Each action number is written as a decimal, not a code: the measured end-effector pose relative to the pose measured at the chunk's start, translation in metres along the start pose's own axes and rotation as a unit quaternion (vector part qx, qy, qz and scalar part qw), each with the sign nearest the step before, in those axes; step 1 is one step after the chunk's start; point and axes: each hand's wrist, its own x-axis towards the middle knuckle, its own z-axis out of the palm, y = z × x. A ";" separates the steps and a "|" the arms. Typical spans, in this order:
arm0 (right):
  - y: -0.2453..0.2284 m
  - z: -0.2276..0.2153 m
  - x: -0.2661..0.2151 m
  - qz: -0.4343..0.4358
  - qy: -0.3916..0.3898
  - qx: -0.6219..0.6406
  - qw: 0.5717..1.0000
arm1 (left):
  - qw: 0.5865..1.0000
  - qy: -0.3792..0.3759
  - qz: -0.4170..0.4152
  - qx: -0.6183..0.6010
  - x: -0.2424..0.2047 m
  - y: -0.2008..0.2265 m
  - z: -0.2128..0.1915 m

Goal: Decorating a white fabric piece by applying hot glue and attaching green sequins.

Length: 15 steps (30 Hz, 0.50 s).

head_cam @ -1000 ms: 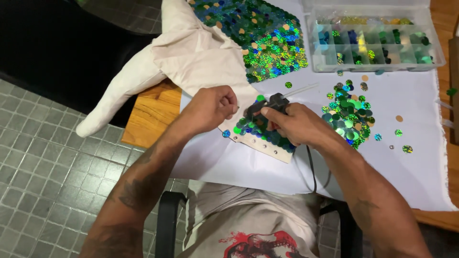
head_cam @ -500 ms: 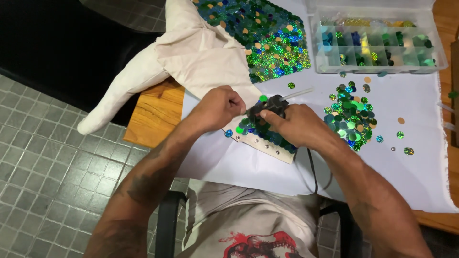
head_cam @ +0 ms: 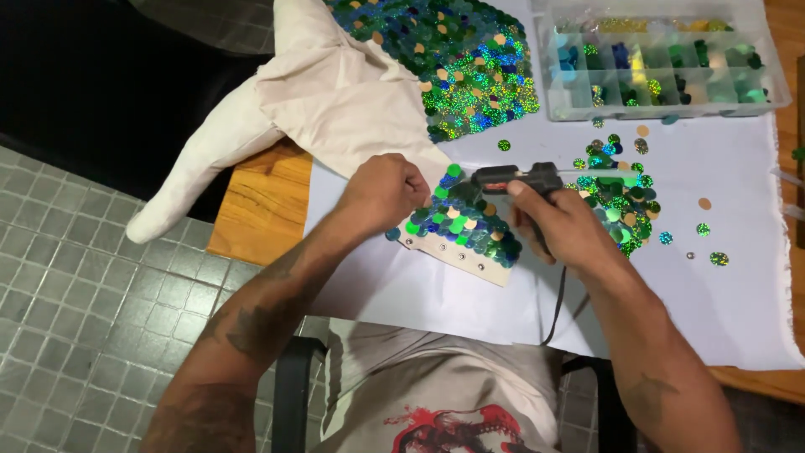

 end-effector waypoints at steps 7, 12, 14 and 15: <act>0.024 -0.008 0.003 -0.069 -0.020 0.109 0.991 | 0.998 0.001 -0.030 -0.054 -0.014 0.011 -0.013; 0.030 -0.008 0.002 -0.102 -0.017 0.167 0.980 | 0.999 0.001 -0.014 -0.043 -0.024 0.021 -0.023; 0.037 -0.008 0.003 -0.114 -0.021 0.187 0.976 | 0.996 0.014 0.056 -0.065 -0.037 0.012 -0.032; 0.040 -0.009 0.005 -0.125 -0.023 0.207 0.970 | 0.988 0.026 0.127 -0.087 -0.042 0.008 -0.036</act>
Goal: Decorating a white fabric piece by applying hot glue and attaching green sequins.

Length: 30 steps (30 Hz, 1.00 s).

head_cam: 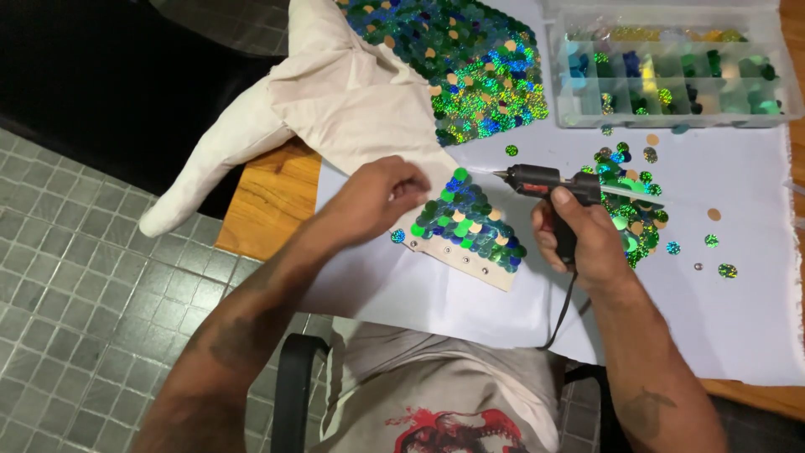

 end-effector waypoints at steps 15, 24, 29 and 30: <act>-0.010 0.010 -0.004 0.028 -0.032 -0.114 0.993 | 0.974 -0.038 0.135 0.178 -0.033 -0.053 0.015; -0.082 0.073 0.013 0.165 -0.045 -0.406 0.898 | 0.998 0.027 0.013 0.055 -0.005 -0.006 0.004; -0.084 0.085 0.015 0.156 -0.048 -0.438 0.884 | 0.997 0.019 -0.033 0.060 0.011 -0.018 0.011; -0.084 0.087 0.016 0.154 -0.052 -0.441 0.883 | 0.997 0.019 -0.038 0.060 0.013 -0.021 0.012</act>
